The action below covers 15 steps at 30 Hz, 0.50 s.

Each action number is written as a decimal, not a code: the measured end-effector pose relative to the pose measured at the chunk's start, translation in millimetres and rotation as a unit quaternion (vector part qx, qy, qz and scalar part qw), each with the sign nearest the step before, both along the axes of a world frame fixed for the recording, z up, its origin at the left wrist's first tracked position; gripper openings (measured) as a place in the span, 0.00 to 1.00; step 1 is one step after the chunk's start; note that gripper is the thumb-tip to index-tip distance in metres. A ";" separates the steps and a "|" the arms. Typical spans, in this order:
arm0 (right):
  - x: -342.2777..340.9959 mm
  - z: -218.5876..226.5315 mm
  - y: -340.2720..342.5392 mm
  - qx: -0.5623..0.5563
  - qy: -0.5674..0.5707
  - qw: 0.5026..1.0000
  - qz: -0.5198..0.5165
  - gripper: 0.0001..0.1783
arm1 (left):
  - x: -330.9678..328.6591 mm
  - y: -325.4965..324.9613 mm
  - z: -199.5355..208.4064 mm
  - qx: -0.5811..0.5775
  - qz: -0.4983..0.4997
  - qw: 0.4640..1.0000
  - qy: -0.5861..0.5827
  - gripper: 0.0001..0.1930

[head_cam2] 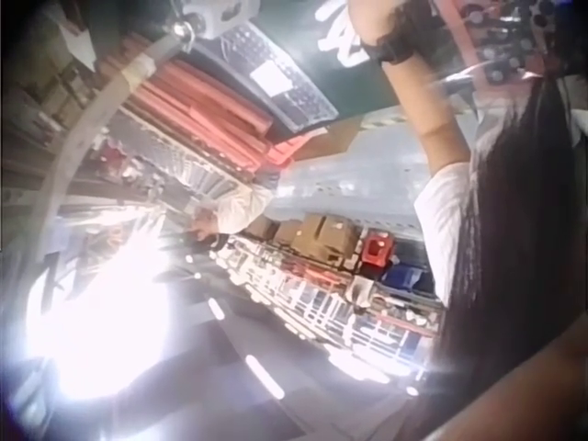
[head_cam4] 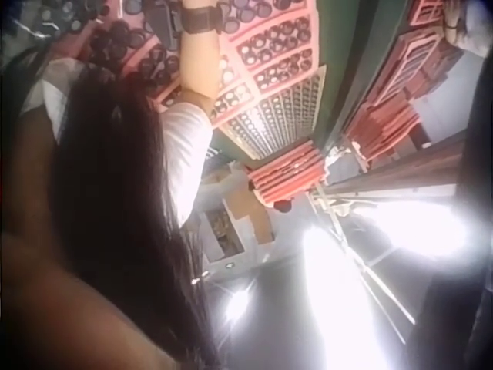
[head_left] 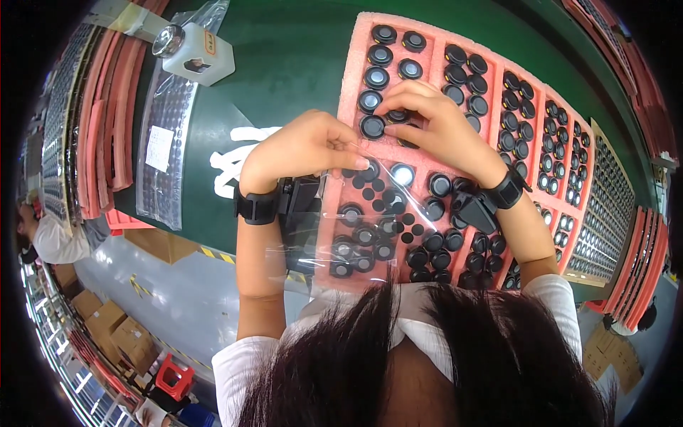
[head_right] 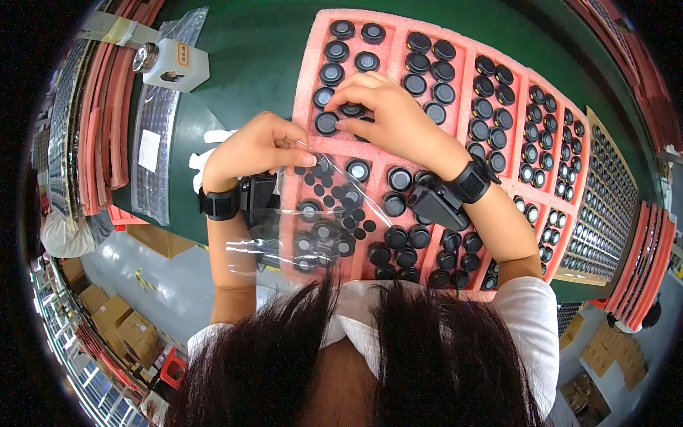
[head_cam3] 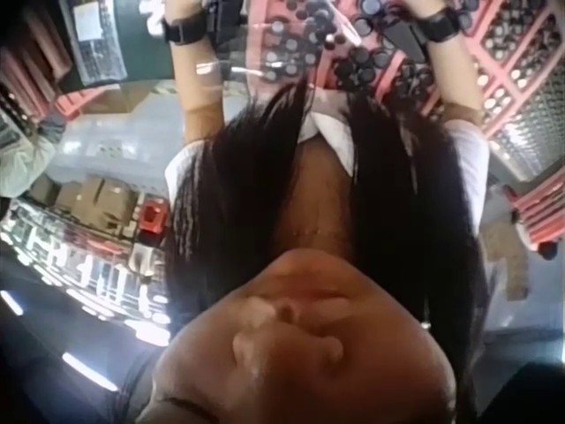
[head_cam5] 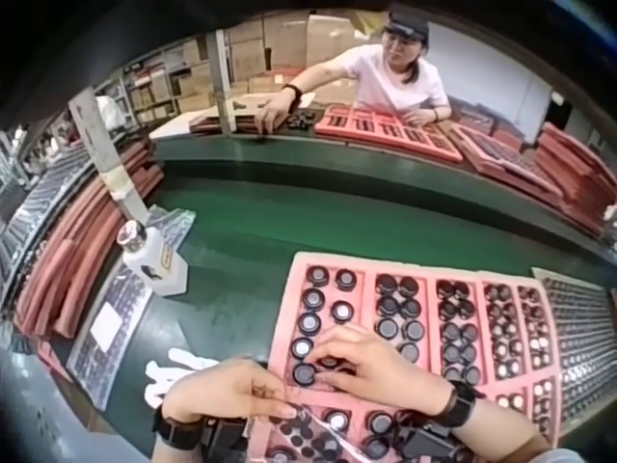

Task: The person peels small black stickers from a clear sheet and presses them onto the centers of round sensors arranged in a pink foam tray. After applying several stickers, the person picks up a sensor, inspects it, and returns it to the tray.

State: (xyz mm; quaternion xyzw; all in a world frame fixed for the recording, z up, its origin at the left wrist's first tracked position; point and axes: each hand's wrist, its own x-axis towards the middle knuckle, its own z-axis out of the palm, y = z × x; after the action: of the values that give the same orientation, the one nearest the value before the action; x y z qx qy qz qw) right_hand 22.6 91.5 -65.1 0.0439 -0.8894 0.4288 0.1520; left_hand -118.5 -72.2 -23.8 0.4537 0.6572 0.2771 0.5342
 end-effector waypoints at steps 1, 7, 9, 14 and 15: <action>0.1 0.8 -1.1 0.013 0.008 1.000 -0.004 0.16 | -0.3 -0.6 -1.0 0.001 0.001 1.000 0.000 0.14; -1.0 6.9 -10.3 0.039 -0.029 0.998 -0.042 0.19 | -3.7 -5.0 -12.3 0.070 -0.033 0.997 0.009 0.14; -2.6 7.7 -12.4 0.057 -0.024 0.997 -0.046 0.19 | -3.5 -5.0 -12.2 0.071 -0.037 0.997 0.008 0.14; -5.1 7.4 -12.6 0.087 -0.009 0.994 -0.061 0.17 | -2.9 -4.2 -9.5 0.055 -0.036 0.998 0.011 0.12; -5.1 7.1 -12.8 0.088 -0.008 0.994 -0.060 0.17 | -3.9 -4.1 -8.8 0.044 -0.042 0.998 0.019 0.11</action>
State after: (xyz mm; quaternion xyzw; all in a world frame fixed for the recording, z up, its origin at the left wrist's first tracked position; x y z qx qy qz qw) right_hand 17.6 78.7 -57.9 0.0005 -0.9261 0.3392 0.1653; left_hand -122.4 -76.2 -32.6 0.5096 0.6348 0.2740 0.5122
